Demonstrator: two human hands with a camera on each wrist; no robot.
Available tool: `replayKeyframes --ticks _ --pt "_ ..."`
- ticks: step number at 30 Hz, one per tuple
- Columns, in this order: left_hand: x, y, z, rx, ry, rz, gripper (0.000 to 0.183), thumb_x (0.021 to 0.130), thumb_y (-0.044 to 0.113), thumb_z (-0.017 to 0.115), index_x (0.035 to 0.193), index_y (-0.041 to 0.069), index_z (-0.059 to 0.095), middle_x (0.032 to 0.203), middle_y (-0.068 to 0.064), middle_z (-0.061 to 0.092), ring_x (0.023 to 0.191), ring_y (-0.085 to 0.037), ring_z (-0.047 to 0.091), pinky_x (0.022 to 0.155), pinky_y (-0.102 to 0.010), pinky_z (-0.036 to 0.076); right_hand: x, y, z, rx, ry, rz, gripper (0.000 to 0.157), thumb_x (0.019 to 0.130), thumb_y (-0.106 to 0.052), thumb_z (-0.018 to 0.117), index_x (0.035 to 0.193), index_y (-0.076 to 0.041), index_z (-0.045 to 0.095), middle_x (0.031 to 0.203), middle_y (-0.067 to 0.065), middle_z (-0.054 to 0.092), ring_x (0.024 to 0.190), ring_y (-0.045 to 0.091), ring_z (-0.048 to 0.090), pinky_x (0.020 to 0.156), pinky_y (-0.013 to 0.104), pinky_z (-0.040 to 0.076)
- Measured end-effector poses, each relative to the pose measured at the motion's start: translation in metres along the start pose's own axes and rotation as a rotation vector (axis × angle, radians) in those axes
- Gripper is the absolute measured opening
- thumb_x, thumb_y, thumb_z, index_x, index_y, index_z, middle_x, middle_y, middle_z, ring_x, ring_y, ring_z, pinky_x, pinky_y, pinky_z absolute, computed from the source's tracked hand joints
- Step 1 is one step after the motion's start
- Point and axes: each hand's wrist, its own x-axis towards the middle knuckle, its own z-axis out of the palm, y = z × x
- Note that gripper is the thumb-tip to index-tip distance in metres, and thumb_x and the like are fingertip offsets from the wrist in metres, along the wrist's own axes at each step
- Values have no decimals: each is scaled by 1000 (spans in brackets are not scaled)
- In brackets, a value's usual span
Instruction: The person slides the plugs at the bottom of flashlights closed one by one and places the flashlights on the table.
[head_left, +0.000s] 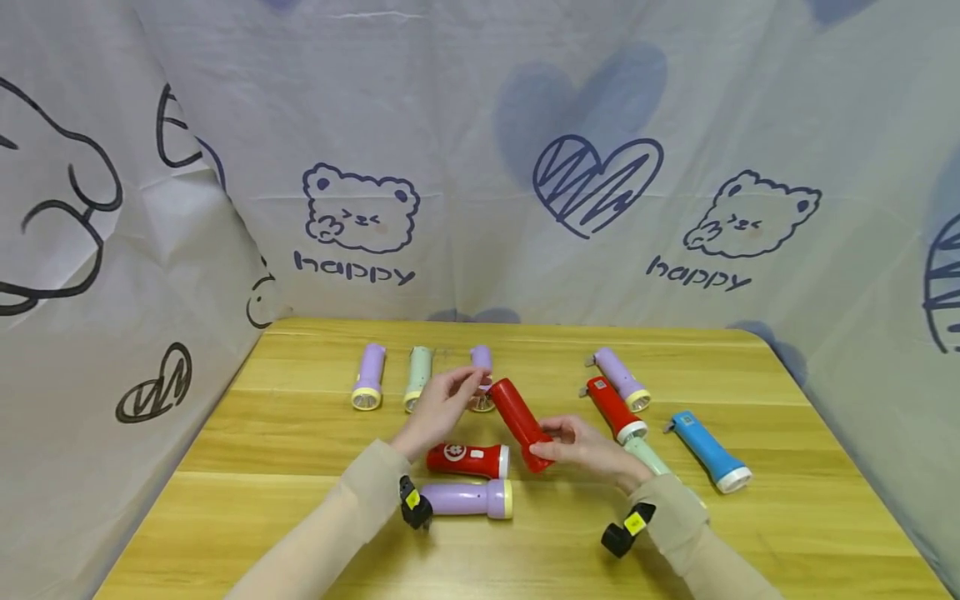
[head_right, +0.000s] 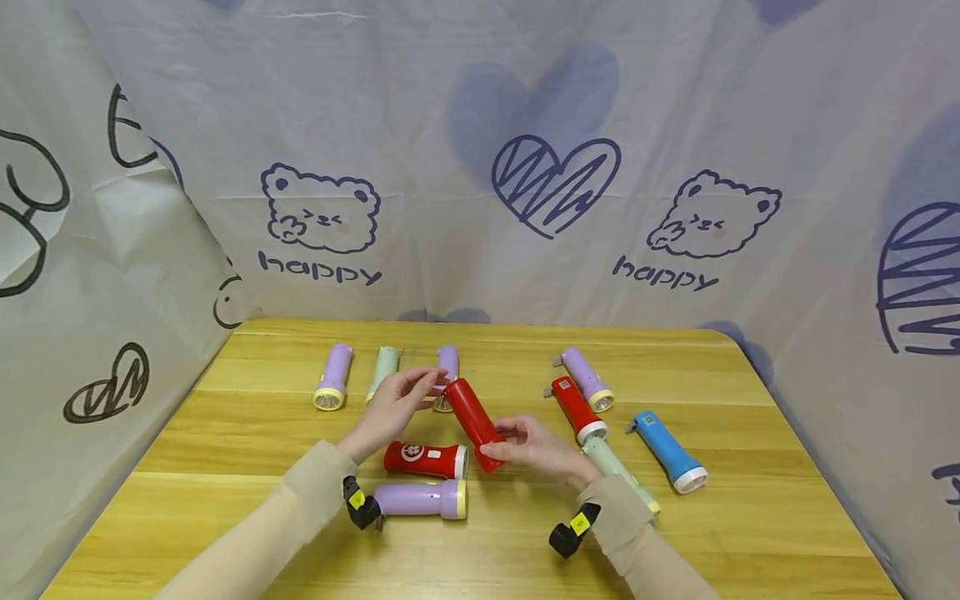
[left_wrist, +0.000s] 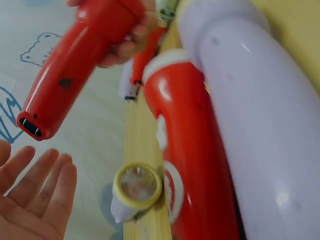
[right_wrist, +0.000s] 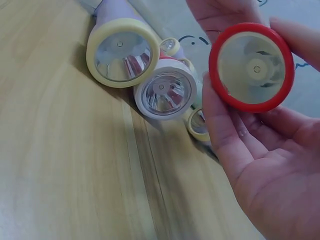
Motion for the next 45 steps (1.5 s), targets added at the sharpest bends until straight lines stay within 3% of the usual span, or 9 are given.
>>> replayKeyframes --ticks 3,10,15,20,30,37,45 --pt "-3 -1 -3 140 24 37 40 109 27 44 140 6 58 139 -14 63 124 -32 63 106 -48 53 0 0 -2 98 25 34 69 94 -29 70 139 17 44 115 3 69 100 10 67 89 25 57" --pt "-10 -2 -9 369 20 98 42 109 29 44 145 9 52 148 -12 56 132 -31 56 111 -47 48 7 2 -4 281 20 -10 58 100 -19 60 137 21 41 113 1 68 98 10 70 93 30 60" --pt "-14 -5 -8 507 11 128 44 109 33 44 145 10 53 151 -15 53 140 -32 50 119 -50 39 12 2 -1 353 96 51 52 102 -22 59 137 14 44 114 0 65 99 11 68 102 35 56" --pt "-16 -7 -7 566 7 134 43 108 33 46 145 11 53 152 -14 51 143 -32 47 121 -50 37 20 -1 -1 391 170 102 55 101 -23 60 141 12 42 124 7 61 103 13 65 110 40 50" --pt "-15 -14 -11 665 2 142 43 106 28 52 142 5 55 152 -20 50 141 -37 47 120 -54 37 42 -4 -1 414 347 157 56 99 -19 63 141 13 43 125 11 59 104 13 62 99 29 57" --pt "-15 -17 -10 686 -3 147 41 105 26 55 138 4 58 150 -22 50 140 -40 47 119 -55 37 56 -2 -4 363 441 200 55 100 -21 64 138 14 46 123 13 60 101 12 63 97 28 58" --pt "-16 -17 -9 682 28 225 34 103 20 58 132 4 63 146 -22 55 137 -39 50 118 -54 40 70 7 -1 215 538 262 53 96 -22 68 130 15 50 113 14 63 90 12 65 88 29 61"
